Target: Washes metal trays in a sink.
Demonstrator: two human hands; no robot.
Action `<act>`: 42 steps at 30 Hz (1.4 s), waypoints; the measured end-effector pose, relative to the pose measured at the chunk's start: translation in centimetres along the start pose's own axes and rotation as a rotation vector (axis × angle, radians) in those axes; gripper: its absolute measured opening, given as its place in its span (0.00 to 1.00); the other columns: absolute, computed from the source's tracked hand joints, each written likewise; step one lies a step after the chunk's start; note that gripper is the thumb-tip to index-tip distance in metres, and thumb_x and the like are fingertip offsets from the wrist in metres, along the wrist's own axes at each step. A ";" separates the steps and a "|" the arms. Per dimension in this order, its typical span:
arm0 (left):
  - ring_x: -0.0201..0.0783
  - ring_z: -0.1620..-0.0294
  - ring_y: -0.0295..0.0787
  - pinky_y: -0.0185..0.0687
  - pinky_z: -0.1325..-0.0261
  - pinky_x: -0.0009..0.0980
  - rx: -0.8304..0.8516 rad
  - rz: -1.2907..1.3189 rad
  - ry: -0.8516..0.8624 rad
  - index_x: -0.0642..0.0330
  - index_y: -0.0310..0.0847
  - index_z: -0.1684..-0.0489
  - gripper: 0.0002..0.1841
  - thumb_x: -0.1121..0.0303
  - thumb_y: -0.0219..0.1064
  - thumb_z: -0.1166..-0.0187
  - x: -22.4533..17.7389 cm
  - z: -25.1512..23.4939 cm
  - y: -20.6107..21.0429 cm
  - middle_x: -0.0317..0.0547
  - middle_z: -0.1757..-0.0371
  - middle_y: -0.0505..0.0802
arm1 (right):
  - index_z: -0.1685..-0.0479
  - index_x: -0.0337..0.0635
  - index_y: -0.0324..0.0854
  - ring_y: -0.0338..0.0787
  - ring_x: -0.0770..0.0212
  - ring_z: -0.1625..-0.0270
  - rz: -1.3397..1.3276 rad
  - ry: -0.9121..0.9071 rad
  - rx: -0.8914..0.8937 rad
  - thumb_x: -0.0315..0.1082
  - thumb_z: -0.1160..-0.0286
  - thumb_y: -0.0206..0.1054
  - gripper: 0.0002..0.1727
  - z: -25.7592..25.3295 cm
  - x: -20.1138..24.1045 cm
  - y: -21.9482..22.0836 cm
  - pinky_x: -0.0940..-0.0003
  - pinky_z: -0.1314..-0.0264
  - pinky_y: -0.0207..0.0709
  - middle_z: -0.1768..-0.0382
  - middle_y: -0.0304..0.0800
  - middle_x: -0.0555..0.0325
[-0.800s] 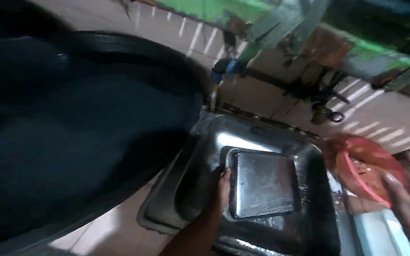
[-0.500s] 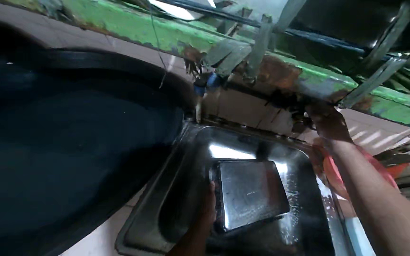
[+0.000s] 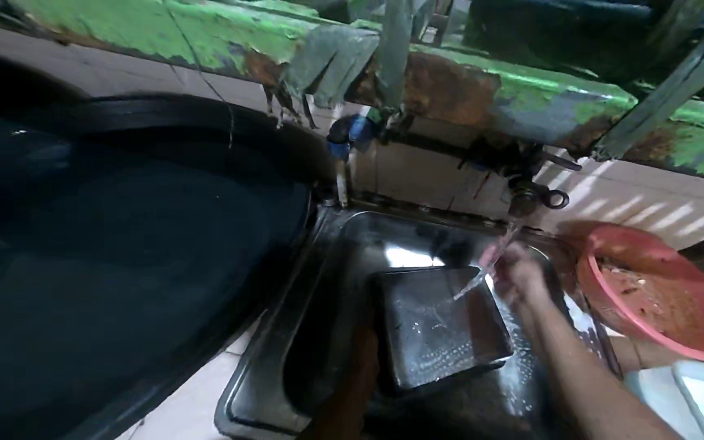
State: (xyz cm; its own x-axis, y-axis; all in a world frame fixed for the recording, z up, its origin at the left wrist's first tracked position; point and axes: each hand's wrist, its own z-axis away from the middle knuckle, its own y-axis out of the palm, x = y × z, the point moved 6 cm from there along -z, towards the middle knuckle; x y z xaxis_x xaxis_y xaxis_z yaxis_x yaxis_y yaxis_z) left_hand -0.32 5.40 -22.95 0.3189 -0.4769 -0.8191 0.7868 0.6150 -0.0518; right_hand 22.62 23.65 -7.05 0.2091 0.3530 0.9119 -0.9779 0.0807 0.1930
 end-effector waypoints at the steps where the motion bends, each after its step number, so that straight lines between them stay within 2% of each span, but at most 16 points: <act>1: 0.47 0.38 0.86 0.83 0.35 0.47 0.006 0.014 -0.010 0.65 0.76 0.26 0.26 0.53 0.44 0.04 -0.2 0.2 0.1 0.60 0.36 0.87 | 0.33 0.45 0.70 0.80 0.71 0.75 0.021 0.180 0.034 0.35 0.05 0.43 0.15 0.2 -2.7 0.8 0.75 0.74 0.77 0.65 0.82 0.60; 4: 0.45 0.40 0.87 0.84 0.36 0.44 0.018 0.036 -0.011 0.64 0.74 0.25 0.25 0.55 0.44 0.04 0.2 0.3 0.0 0.58 0.36 0.88 | 0.47 0.47 0.78 0.62 0.75 0.92 -0.113 0.458 0.159 0.45 0.06 0.50 0.15 0.2 -6.5 3.5 0.81 0.92 0.61 0.84 0.68 0.67; 7: 0.45 0.42 0.87 0.84 0.38 0.45 0.001 0.006 -0.006 0.64 0.76 0.27 0.24 0.55 0.45 0.04 0.0 0.4 -0.2 0.57 0.39 0.88 | 0.76 0.52 0.70 0.62 0.76 0.95 -0.199 0.489 0.368 0.63 0.12 0.50 0.28 0.3 -4.7 5.7 0.82 0.94 0.62 0.92 0.62 0.70; 9: 0.45 0.42 0.87 0.85 0.38 0.44 0.011 0.047 -0.006 0.65 0.76 0.27 0.25 0.54 0.44 0.04 -0.3 0.5 0.0 0.58 0.40 0.88 | 0.68 0.52 0.72 0.65 0.76 0.91 -0.021 0.392 0.374 0.56 0.09 0.50 0.22 0.4 -2.4 6.1 0.82 0.90 0.63 0.86 0.67 0.68; 11: 0.44 0.46 0.88 0.86 0.42 0.44 0.009 0.103 -0.023 0.65 0.77 0.29 0.25 0.54 0.46 0.04 -0.8 0.8 0.3 0.57 0.42 0.89 | 0.35 0.49 0.75 0.66 0.75 0.86 0.275 0.290 0.398 0.40 0.06 0.49 0.13 0.9 -0.1 5.9 0.81 0.85 0.62 0.75 0.75 0.64; 13: 0.44 0.45 0.87 0.85 0.43 0.44 0.008 0.103 -0.051 0.65 0.76 0.28 0.24 0.55 0.46 0.04 -1.9 1.9 0.6 0.57 0.42 0.89 | 0.30 0.48 0.77 0.58 0.76 0.90 0.510 0.176 0.416 0.40 0.06 0.51 0.17 2.0 1.8 5.3 0.81 0.91 0.55 0.81 0.67 0.67; 17: 0.48 0.37 0.86 0.83 0.35 0.49 0.018 -0.004 -0.045 0.63 0.75 0.25 0.26 0.51 0.48 0.05 -6.3 4.5 1.3 0.59 0.35 0.87 | 0.80 0.46 0.69 0.65 0.69 0.93 0.435 0.119 0.284 0.64 0.10 0.42 0.36 3.0 1.8 3.0 0.72 0.87 0.70 0.93 0.62 0.66; 19: 0.48 0.37 0.85 0.82 0.35 0.49 0.025 -0.109 0.021 0.64 0.76 0.26 0.27 0.50 0.49 0.06 -9.0 5.8 0.9 0.59 0.35 0.87 | 0.72 0.42 0.74 0.80 0.65 0.78 0.458 0.076 0.180 0.64 0.09 0.38 0.37 1.9 0.1 0.1 0.66 0.68 0.81 0.80 0.77 0.60; 21: 0.49 0.32 0.84 0.80 0.30 0.50 0.016 -0.190 0.086 0.64 0.76 0.24 0.28 0.50 0.49 0.06 -11.1 6.7 -0.7 0.60 0.32 0.86 | 0.40 0.33 0.80 0.87 0.53 0.44 0.603 0.084 0.095 0.55 0.05 0.40 0.33 1.0 -2.5 -4.0 0.53 0.36 0.77 0.46 0.87 0.43; 23: 0.48 0.36 0.85 0.82 0.34 0.50 -0.020 -0.214 0.097 0.63 0.76 0.24 0.29 0.47 0.48 0.07 -11.7 6.3 -2.7 0.59 0.34 0.87 | 0.19 0.33 0.69 0.76 0.45 0.20 0.663 0.164 0.035 0.47 0.04 0.45 0.29 0.9 -6.0 -8.5 0.46 0.17 0.66 0.22 0.75 0.35; 25: 0.46 0.42 0.86 0.83 0.40 0.49 -0.035 -0.188 0.080 0.62 0.77 0.26 0.29 0.46 0.49 0.07 -11.2 4.9 -4.3 0.57 0.38 0.88 | 0.15 0.37 0.66 0.79 0.46 0.23 0.496 0.303 -0.061 0.52 0.04 0.43 0.32 2.1 -9.4 -12.0 0.45 0.24 0.73 0.23 0.77 0.38; 29: 0.45 0.37 0.86 0.84 0.35 0.46 0.022 -0.151 0.093 0.61 0.73 0.22 0.27 0.51 0.46 0.05 -8.2 1.7 -4.5 0.56 0.34 0.87 | 0.26 0.47 0.74 0.93 0.51 0.47 -0.015 0.425 -0.009 0.61 0.08 0.41 0.33 5.0 -9.8 -13.3 0.48 0.49 0.89 0.47 0.92 0.47; 33: 0.52 0.18 0.72 0.63 0.15 0.43 0.080 -0.508 0.138 0.72 0.66 0.17 0.25 0.62 0.42 0.03 -6.8 1.4 -2.0 0.66 0.19 0.76 | 0.32 0.45 0.74 0.96 0.53 0.52 -0.325 0.311 0.178 0.51 0.06 0.40 0.25 7.4 -5.2 -12.1 0.53 0.51 0.92 0.52 0.94 0.47; 38: 0.50 0.30 0.84 0.79 0.28 0.49 0.225 -0.249 0.113 0.66 0.77 0.26 0.25 0.55 0.48 0.05 -6.5 -0.8 6.3 0.61 0.32 0.87 | 0.31 0.47 0.72 0.96 0.64 0.53 -0.217 0.011 0.052 0.41 0.09 0.47 0.17 10.9 -1.2 -13.6 0.61 0.53 0.93 0.54 0.94 0.58; 40: 0.54 0.24 0.80 0.73 0.20 0.48 0.220 -0.444 0.325 0.68 0.76 0.24 0.20 0.67 0.52 0.07 -10.3 0.4 11.1 0.63 0.27 0.84 | 0.29 0.50 0.69 0.95 0.69 0.51 -0.196 -0.044 0.017 0.38 0.07 0.42 0.17 12.3 -1.1 -14.6 0.65 0.48 0.92 0.53 0.94 0.65; 42: 0.53 0.33 0.86 0.78 0.26 0.49 0.250 -0.501 0.500 0.65 0.86 0.35 0.15 0.71 0.59 0.12 -14.3 3.2 16.0 0.60 0.35 0.89 | 0.31 0.51 0.68 0.94 0.72 0.51 -0.231 -0.063 -0.008 0.38 0.06 0.40 0.16 12.9 -1.6 -15.5 0.68 0.47 0.92 0.54 0.94 0.69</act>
State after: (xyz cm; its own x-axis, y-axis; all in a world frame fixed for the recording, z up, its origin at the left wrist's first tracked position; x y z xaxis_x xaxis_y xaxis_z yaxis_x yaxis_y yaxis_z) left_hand 9.35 20.04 -10.22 -0.3406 -0.2835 -0.8965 0.8902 0.2096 -0.4045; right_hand 37.37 9.78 -6.86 0.4267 0.2654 0.8646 -0.9038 0.1600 0.3969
